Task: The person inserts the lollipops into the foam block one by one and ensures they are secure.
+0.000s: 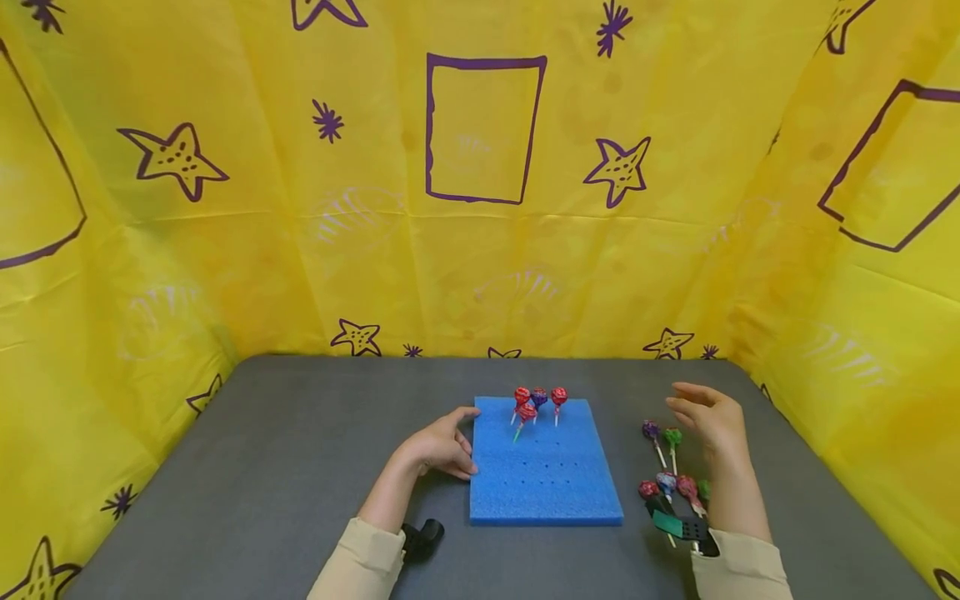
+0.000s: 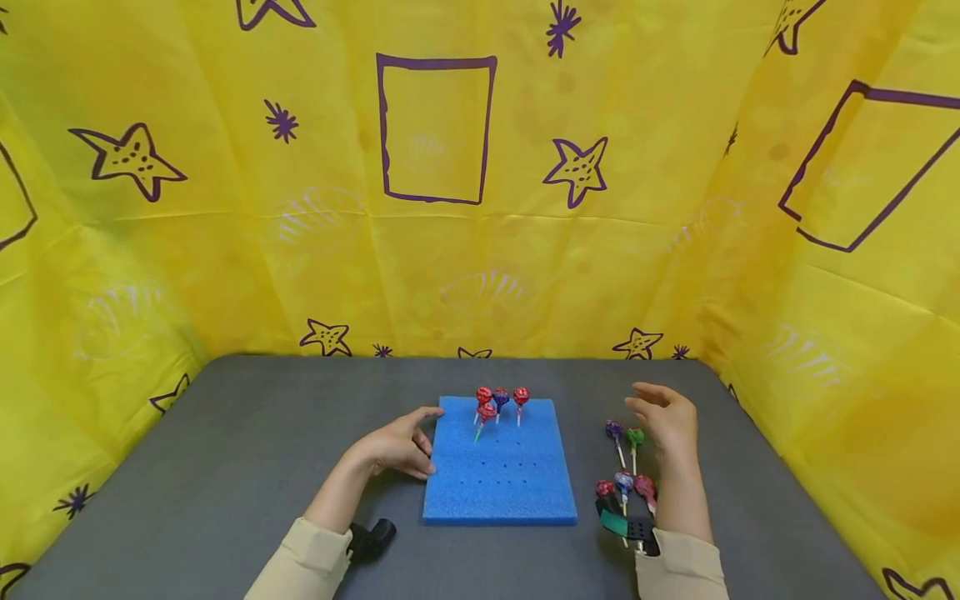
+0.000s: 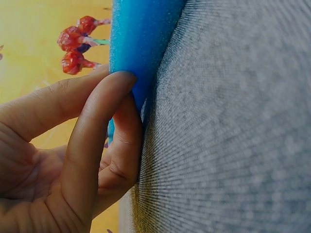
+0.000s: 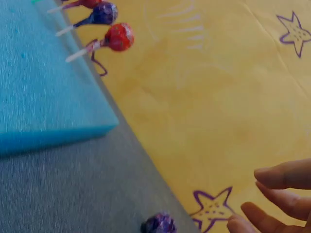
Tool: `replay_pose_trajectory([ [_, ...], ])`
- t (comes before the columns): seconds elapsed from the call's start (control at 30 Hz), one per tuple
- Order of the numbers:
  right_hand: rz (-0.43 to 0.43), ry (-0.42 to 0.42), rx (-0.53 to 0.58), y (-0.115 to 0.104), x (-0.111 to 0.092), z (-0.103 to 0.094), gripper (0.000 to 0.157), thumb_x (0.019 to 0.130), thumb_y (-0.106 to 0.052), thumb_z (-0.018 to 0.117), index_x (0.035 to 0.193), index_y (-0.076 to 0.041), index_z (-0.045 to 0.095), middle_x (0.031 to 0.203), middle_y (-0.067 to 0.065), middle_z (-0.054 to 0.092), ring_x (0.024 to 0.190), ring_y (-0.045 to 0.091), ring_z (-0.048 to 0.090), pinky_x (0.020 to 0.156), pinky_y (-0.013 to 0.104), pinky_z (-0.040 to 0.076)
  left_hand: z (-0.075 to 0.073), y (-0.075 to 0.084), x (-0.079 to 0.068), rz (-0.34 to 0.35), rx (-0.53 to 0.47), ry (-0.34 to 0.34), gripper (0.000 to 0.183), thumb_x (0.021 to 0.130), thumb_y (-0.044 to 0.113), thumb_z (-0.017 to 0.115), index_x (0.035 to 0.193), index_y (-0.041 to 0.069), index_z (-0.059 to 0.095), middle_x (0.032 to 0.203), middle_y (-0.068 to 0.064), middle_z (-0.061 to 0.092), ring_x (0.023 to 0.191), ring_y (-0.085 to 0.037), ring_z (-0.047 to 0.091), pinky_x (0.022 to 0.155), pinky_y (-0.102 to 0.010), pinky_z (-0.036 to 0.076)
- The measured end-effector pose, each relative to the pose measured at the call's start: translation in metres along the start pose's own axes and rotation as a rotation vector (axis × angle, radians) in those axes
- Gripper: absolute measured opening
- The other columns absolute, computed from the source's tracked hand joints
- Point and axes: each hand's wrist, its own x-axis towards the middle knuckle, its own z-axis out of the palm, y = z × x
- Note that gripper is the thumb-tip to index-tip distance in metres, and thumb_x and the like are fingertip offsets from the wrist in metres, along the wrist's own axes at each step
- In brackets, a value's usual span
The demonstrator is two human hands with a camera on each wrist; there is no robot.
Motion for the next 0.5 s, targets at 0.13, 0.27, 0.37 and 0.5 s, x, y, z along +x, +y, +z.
replay_pose_trajectory([
  [0.13,0.024,-0.003,-0.037,0.007,0.002,-0.003,0.057,0.095,-0.019,0.064,0.143,0.005,0.045,0.138,0.024,0.051,0.075,-0.011,0.057,0.078,0.014,0.059,0.000,0.001,-0.001,-0.008,0.007,0.006,0.092,0.076,-0.013,0.073,0.153,0.014,0.031,0.086,-0.010,0.053,0.066,-0.019,0.066,0.063,-0.033,0.064],
  [0.27,0.046,-0.003,-0.108,0.015,0.004,-0.008,0.058,0.095,-0.020,0.062,0.143,0.006,0.044,0.150,0.029,0.040,0.090,0.004,0.062,0.078,0.016,0.060,0.000,0.001,-0.001,-0.008,0.007,0.007,0.091,0.076,-0.013,0.073,0.153,0.014,0.031,0.086,-0.010,0.053,0.066,-0.019,0.065,0.063,-0.033,0.064],
  [0.37,0.076,-0.014,-0.125,0.021,0.006,-0.012,0.060,0.095,-0.022,0.062,0.144,0.007,0.043,0.152,0.031,0.035,0.106,0.021,0.063,0.085,0.023,0.061,0.000,0.001,-0.002,-0.006,0.005,0.004,0.091,0.076,-0.013,0.073,0.153,0.013,0.031,0.086,-0.010,0.053,0.066,-0.018,0.065,0.063,-0.033,0.064],
  [0.5,0.089,-0.059,-0.121,0.029,0.010,-0.015,0.063,0.095,-0.024,0.063,0.144,0.009,0.041,0.153,0.034,0.032,0.101,0.017,0.066,0.089,0.029,0.061,0.000,0.001,-0.001,-0.004,0.005,0.003,0.092,0.076,-0.013,0.073,0.153,0.013,0.031,0.085,-0.010,0.053,0.065,-0.018,0.065,0.063,-0.033,0.064],
])
